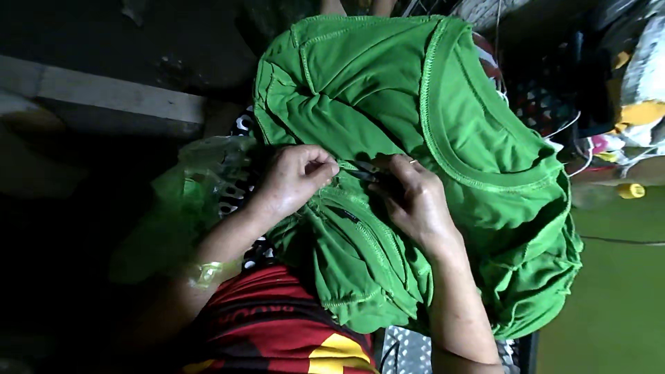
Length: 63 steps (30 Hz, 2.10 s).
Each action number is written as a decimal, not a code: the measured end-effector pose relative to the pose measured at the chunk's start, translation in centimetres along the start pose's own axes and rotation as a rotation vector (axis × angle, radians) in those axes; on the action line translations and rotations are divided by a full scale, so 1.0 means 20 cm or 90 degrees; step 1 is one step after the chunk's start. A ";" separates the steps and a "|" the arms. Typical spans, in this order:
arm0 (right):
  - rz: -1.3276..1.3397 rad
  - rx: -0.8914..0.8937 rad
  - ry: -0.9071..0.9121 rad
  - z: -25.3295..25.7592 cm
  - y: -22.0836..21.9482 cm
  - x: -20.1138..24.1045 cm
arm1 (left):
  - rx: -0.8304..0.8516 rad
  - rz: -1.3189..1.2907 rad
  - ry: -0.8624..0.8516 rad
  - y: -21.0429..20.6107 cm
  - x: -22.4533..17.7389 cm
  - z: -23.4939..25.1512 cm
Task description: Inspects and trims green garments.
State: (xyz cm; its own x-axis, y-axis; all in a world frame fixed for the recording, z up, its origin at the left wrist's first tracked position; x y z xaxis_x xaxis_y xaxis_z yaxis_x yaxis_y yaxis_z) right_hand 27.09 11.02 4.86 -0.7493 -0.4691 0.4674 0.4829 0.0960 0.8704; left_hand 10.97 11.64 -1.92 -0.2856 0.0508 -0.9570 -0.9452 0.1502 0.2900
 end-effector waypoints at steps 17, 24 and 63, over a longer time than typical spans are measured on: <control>-0.143 -0.018 0.058 0.05 -0.07 0.08 | -0.039 -0.032 -0.014 0.00 0.03 -0.01; -0.146 -0.021 0.110 0.06 -0.07 0.09 | -0.086 -0.003 -0.050 0.00 0.01 -0.05; 0.027 0.065 0.040 0.07 -0.03 -0.04 | -0.194 -0.087 -0.002 0.28 0.11 -0.09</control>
State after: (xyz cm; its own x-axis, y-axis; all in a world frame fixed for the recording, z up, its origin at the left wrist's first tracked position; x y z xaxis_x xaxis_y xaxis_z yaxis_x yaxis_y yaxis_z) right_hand 26.72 12.57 4.10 -0.6975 -0.5162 0.4971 0.4629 0.2049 0.8624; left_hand 4.76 10.86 -2.46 -0.1531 0.0532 -0.9868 -0.9788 -0.1458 0.1440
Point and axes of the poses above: each hand's wrist, its own z-axis towards the middle knuckle, its own y-axis out of the back of the hand, x = y × z, the point moved 9 cm from there along z, towards the middle knuckle, and after that the axes turned 7 degrees about -y, right-handed, at the moved point
